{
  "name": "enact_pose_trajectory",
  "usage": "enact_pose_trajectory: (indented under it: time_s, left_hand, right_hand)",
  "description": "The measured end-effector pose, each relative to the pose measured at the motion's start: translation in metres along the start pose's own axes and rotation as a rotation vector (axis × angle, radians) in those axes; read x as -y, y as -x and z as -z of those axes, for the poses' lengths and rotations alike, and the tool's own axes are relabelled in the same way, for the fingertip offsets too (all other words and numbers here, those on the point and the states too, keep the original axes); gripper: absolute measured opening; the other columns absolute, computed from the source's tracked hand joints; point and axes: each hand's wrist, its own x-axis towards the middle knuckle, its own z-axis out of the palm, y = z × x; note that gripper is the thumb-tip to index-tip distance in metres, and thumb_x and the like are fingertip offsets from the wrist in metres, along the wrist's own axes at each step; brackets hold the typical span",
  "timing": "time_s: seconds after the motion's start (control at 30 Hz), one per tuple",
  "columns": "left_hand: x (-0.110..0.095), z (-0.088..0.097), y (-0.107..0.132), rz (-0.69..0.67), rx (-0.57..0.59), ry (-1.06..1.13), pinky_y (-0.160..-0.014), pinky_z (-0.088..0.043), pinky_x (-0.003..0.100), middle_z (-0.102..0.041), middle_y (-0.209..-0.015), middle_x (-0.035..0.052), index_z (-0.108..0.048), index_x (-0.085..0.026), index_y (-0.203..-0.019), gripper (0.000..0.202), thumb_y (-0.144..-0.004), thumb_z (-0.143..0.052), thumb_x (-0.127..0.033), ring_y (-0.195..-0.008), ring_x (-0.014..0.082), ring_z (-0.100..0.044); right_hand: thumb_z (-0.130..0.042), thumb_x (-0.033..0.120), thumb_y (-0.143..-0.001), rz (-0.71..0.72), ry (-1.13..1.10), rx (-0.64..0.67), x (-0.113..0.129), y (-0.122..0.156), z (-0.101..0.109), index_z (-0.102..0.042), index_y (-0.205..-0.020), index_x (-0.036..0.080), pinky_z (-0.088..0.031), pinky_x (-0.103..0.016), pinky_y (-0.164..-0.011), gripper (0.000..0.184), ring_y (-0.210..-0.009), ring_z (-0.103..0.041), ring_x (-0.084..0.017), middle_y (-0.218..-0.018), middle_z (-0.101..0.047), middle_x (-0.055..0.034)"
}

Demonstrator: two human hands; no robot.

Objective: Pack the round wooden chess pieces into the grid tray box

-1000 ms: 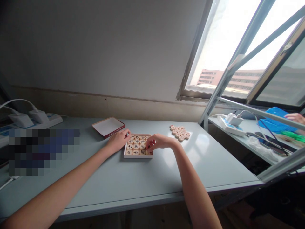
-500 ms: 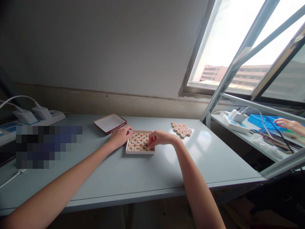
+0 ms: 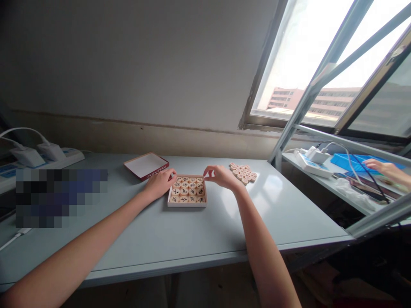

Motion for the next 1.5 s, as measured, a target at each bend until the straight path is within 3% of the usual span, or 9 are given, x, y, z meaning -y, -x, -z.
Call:
enact_pose_trajectory:
  time_s: [0.13,0.37,0.57,0.67,0.9,1.03,1.17,1.27,1.5]
  left_hand:
    - [0.004,-0.001,-0.003,0.017,0.021,0.077,-0.061,-0.039,0.025,-0.066,-0.09,0.005,-0.056,-0.021,-0.09,0.024,-0.082,-0.036,-0.03,-0.082,0.0194,-0.06]
    - [0.009,-0.001,-0.007,0.021,0.052,0.209,-0.063,-0.04,0.024,-0.067,-0.088,0.0031,-0.058,-0.021,-0.089,0.025,-0.082,-0.036,-0.032,-0.081,0.0171,-0.059]
    - [0.011,-0.002,-0.007,0.0,0.039,0.294,-0.066,-0.041,0.024,-0.066,-0.086,0.0031,-0.059,-0.02,-0.084,0.024,-0.081,-0.037,-0.03,-0.08,0.0162,-0.059]
    - [0.012,-0.005,-0.008,-0.025,0.041,0.339,-0.066,-0.041,0.024,-0.066,-0.083,0.0035,-0.059,-0.019,-0.082,0.025,-0.08,-0.037,-0.031,-0.076,0.0162,-0.059]
    - [0.013,-0.008,-0.01,-0.106,0.132,0.498,-0.073,-0.042,0.026,-0.066,-0.081,0.0031,-0.06,-0.018,-0.081,0.033,-0.08,-0.033,-0.038,-0.078,0.0171,-0.058]
    - [0.014,-0.007,-0.012,-0.105,0.15,0.521,-0.075,-0.043,0.027,-0.065,-0.076,0.0032,-0.06,-0.018,-0.077,0.039,-0.082,-0.027,-0.038,-0.077,0.0176,-0.057]
    - [0.009,-0.006,-0.008,-0.087,0.107,0.477,-0.074,-0.042,0.027,-0.066,-0.084,0.0046,-0.06,-0.018,-0.081,0.036,-0.082,-0.03,-0.038,-0.081,0.0185,-0.057]
    - [0.002,-0.005,-0.004,-0.034,0.086,0.417,-0.069,-0.041,0.026,-0.066,-0.085,0.0047,-0.06,-0.02,-0.082,0.034,-0.081,-0.033,-0.04,-0.081,0.0191,-0.058]
    - [-0.004,-0.006,-0.001,0.01,0.067,0.352,-0.064,-0.04,0.024,-0.067,-0.083,0.0037,-0.059,-0.021,-0.08,0.032,-0.08,-0.035,-0.042,-0.077,0.0182,-0.06]
  right_hand:
    - [-0.048,0.025,-0.079,-0.342,0.373,-0.346,-0.038,0.001,-0.007,-0.055,-0.107,0.018,-0.032,-0.039,-0.085,0.03,-0.107,-0.042,-0.026,-0.114,-0.052,-0.0124]
    - [-0.034,0.034,-0.087,-0.561,0.353,-0.13,-0.078,-0.002,-0.027,-0.032,-0.132,0.016,-0.014,-0.053,-0.098,0.048,-0.129,-0.017,-0.027,-0.14,-0.028,-0.0134]
    - [-0.042,0.026,-0.083,-0.457,0.353,-0.198,-0.064,-0.002,-0.025,-0.053,-0.11,0.019,-0.012,-0.055,-0.097,0.03,-0.111,-0.045,-0.028,-0.112,-0.058,-0.0111]
    - [-0.044,0.027,-0.082,-0.394,0.335,-0.216,-0.052,0.0,-0.017,-0.06,-0.095,0.019,-0.024,-0.046,-0.093,0.022,-0.097,-0.054,-0.024,-0.097,-0.064,-0.0093]
    - [-0.05,0.039,-0.08,-0.014,-0.179,-0.228,-0.003,-0.01,-0.017,-0.061,-0.093,0.021,-0.039,-0.027,-0.074,0.025,-0.081,-0.057,-0.015,-0.093,-0.065,-0.0027]
    - [-0.054,0.041,-0.078,0.164,-0.126,-0.225,0.031,-0.02,-0.036,-0.062,-0.092,0.025,-0.033,-0.034,-0.085,0.023,-0.091,-0.054,-0.017,-0.098,-0.063,-0.0023]
    - [-0.055,0.042,-0.077,0.209,-0.152,-0.244,0.032,-0.022,-0.04,-0.048,-0.116,0.029,-0.03,-0.039,-0.09,0.042,-0.108,-0.045,-0.021,-0.12,-0.05,-0.0048]
    - [-0.048,0.037,-0.082,0.112,-0.186,-0.295,0.006,-0.019,-0.03,-0.041,-0.122,0.027,-0.031,-0.037,-0.091,0.041,-0.11,-0.044,-0.019,-0.126,-0.045,-0.0052]
    - [-0.04,0.023,-0.084,-0.547,0.292,-0.297,-0.062,-0.006,-0.03,-0.039,-0.126,0.013,-0.014,-0.055,-0.097,0.043,-0.126,-0.024,-0.031,-0.134,-0.034,-0.0181]
